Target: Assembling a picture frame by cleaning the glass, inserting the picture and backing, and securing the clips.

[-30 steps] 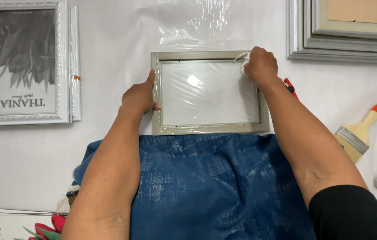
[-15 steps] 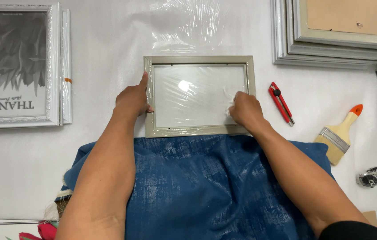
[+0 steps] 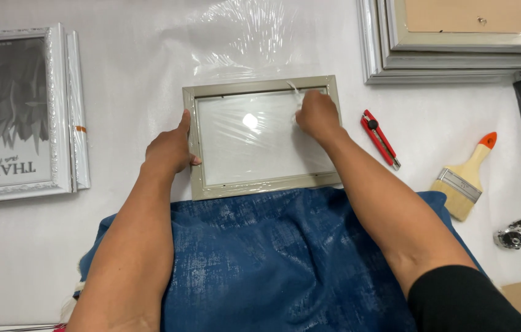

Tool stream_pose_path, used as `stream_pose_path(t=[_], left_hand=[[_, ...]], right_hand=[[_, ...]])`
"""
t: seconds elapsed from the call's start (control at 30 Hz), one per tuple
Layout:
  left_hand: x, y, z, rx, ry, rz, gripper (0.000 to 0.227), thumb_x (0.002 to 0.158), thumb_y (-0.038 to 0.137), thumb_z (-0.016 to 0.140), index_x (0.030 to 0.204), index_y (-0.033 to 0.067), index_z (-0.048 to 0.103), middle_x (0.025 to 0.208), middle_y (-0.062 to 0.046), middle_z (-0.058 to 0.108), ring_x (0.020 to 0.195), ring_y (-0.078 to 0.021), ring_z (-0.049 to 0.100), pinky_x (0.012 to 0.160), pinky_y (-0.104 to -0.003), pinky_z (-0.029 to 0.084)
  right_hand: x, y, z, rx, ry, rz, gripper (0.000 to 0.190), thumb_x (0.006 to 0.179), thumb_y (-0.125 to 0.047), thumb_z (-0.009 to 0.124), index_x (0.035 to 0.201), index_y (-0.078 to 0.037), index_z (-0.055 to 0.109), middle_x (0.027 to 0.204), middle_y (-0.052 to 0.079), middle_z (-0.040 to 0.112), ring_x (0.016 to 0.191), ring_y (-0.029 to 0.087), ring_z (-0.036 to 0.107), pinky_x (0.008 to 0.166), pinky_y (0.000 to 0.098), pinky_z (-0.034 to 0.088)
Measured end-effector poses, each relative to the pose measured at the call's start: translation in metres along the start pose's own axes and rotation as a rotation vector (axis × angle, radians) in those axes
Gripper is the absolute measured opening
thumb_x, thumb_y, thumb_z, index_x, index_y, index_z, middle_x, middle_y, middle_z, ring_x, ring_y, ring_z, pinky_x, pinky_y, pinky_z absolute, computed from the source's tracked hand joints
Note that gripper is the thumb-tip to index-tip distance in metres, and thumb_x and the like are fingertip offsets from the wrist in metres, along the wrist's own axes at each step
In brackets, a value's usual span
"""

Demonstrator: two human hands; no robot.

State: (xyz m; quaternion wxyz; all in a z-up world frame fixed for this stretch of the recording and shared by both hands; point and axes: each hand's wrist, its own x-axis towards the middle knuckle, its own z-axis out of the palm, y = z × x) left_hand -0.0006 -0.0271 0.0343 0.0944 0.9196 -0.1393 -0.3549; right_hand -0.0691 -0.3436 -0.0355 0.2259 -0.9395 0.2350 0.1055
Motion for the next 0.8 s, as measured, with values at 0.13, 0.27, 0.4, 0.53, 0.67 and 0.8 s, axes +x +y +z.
stream_pose_path(t=[0.13, 0.27, 0.4, 0.53, 0.67, 0.8], left_hand=[[0.013, -0.012, 0.013, 0.015, 0.024, 0.018, 0.107, 0.081, 0.021, 0.086, 0.166, 0.0121, 0.022, 0.119, -0.034, 0.069, 0.119, -0.0488, 0.064, 0.096, -0.065, 0.050], [0.011, -0.010, 0.010, 0.016, 0.024, 0.017, 0.107, 0.081, 0.022, 0.086, 0.166, 0.0124, 0.021, 0.120, -0.034, 0.069, 0.120, -0.0482, 0.063, 0.098, -0.065, 0.050], [0.009, -0.008, 0.008, 0.013, 0.025, 0.016, 0.105, 0.082, 0.021, 0.085, 0.166, 0.0117, 0.022, 0.119, -0.034, 0.069, 0.119, -0.0478, 0.064, 0.097, -0.064, 0.050], [0.008, -0.006, 0.007, 0.012, 0.014, 0.000, 0.106, 0.081, 0.022, 0.085, 0.165, 0.0120, 0.022, 0.118, -0.033, 0.069, 0.118, -0.0475, 0.064, 0.096, -0.064, 0.051], [0.002, -0.002, 0.004, 0.007, 0.009, 0.002, 0.103, 0.083, 0.021, 0.084, 0.165, 0.0112, 0.022, 0.119, -0.034, 0.069, 0.119, -0.0479, 0.064, 0.098, -0.063, 0.050], [0.002, -0.002, 0.002, -0.001, 0.014, 0.016, 0.102, 0.083, 0.020, 0.084, 0.165, 0.0092, 0.024, 0.119, -0.034, 0.069, 0.119, -0.0486, 0.064, 0.098, -0.064, 0.050]], right_hand=[[-0.080, -0.011, -0.006, -0.032, -0.144, 0.017, 0.025, 0.088, -0.006, 0.070, 0.106, 0.012, 0.068, 0.094, 0.035, 0.071, 0.098, 0.054, 0.071, 0.078, 0.0617, 0.059], [-0.106, -0.018, -0.002, -0.068, -0.281, 0.058, 0.031, 0.087, -0.008, 0.066, 0.110, 0.013, 0.066, 0.098, 0.038, 0.070, 0.101, 0.056, 0.069, 0.083, 0.0605, 0.059], [-0.055, -0.010, 0.018, -0.100, -0.208, 0.066, 0.033, 0.086, -0.012, 0.072, 0.109, 0.011, 0.067, 0.100, 0.038, 0.070, 0.102, 0.054, 0.069, 0.083, 0.0608, 0.058], [0.002, -0.027, 0.014, -0.043, -0.070, 0.008, 0.025, 0.087, -0.004, 0.071, 0.105, 0.013, 0.067, 0.094, 0.039, 0.070, 0.097, 0.055, 0.070, 0.079, 0.0608, 0.058], [0.016, -0.039, 0.007, -0.018, 0.050, -0.040, 0.024, 0.092, -0.003, 0.069, 0.108, 0.014, 0.064, 0.097, 0.039, 0.069, 0.098, 0.054, 0.070, 0.080, 0.0605, 0.059], [0.003, -0.031, 0.012, -0.030, 0.016, -0.050, 0.025, 0.092, -0.007, 0.070, 0.109, 0.012, 0.064, 0.098, 0.034, 0.070, 0.099, 0.052, 0.071, 0.080, 0.0601, 0.060]])
